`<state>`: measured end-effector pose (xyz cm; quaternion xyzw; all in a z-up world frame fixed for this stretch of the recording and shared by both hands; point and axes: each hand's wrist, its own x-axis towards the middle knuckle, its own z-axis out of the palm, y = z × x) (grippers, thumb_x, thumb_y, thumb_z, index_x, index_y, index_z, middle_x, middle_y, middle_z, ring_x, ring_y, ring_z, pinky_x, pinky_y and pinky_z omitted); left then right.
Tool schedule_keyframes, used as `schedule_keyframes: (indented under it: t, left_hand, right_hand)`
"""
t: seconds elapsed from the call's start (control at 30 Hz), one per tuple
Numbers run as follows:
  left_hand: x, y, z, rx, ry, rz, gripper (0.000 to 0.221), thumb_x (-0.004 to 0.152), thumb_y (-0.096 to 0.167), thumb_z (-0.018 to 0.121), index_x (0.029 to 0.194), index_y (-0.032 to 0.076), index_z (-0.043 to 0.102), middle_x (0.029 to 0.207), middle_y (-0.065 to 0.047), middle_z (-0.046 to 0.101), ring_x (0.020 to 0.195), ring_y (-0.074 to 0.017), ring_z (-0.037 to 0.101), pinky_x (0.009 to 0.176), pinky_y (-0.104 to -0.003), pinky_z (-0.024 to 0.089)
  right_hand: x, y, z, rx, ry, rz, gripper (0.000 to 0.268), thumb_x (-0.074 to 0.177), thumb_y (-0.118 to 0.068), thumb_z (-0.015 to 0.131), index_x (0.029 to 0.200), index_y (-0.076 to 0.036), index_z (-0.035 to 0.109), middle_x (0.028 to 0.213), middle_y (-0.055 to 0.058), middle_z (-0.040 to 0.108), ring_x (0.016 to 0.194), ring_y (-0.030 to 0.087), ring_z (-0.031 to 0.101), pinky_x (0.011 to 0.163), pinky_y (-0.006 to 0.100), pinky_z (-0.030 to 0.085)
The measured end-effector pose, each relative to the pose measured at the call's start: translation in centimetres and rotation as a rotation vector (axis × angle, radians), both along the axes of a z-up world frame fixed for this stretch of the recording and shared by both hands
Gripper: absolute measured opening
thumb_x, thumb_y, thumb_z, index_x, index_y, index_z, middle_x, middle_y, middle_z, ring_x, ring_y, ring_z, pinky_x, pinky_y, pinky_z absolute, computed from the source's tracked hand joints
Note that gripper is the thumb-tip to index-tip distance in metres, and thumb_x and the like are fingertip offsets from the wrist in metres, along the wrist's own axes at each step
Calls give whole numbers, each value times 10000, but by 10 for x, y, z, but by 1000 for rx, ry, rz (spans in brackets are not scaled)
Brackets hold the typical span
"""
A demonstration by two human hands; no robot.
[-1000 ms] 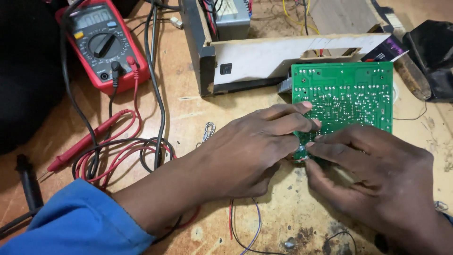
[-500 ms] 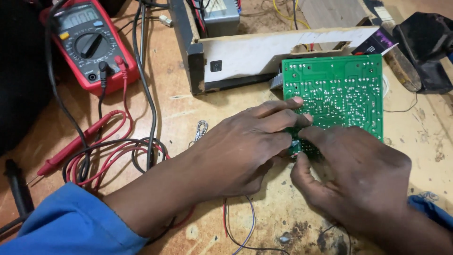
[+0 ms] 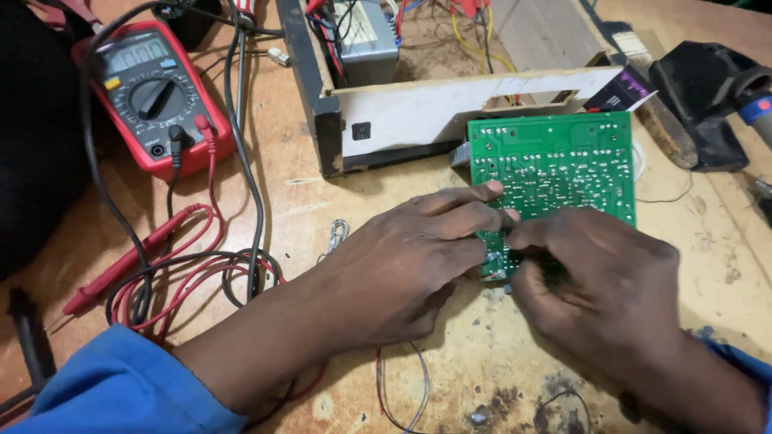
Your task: Soldering wires onto a printed circuit board inside an enclosure and cleaning the board with a toothbrush.
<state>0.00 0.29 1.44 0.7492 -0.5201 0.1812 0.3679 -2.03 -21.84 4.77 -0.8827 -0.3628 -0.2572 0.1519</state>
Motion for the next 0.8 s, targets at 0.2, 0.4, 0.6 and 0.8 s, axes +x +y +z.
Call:
schedule_keyframes:
  t: [0.2,0.4,0.6,0.8]
  left_hand:
    - [2,-1,-5,-49,48,-9,81,949,-4,610,955,-81,635,1282,-248,608,1346,-474,515,1119,-539,500]
    - [3,0,-4,-60,94,-26,38,935,-30,628,945,-66,637,1303,-241,609,1360,-474,513,1158,-540,480]
    - [3,-1,-6,-43,105,-14,173,933,-19,657,1093,-84,644,1333,-221,587,1391,-471,496,1156,-542,489]
    - [1,-1,-6,-37,102,0,143,973,16,609,1039,-95,670,1360,-225,586,1387,-449,481,1147,-524,479]
  right_hand:
    - [-1,-7,7,-59,104,-30,162,807,-106,725,968,-92,708,863,62,720,692,205,645,654,346,511]
    - [-1,-8,12,-90,293,-63,336,743,-260,848,1028,-111,753,845,56,711,719,176,642,620,334,501]
    - [-8,4,10,-55,209,-57,223,776,-153,847,977,-73,794,792,76,698,640,180,605,569,337,476]
    - [-15,7,11,-135,24,34,55,872,-23,789,915,-56,777,820,94,731,639,227,619,591,378,496]
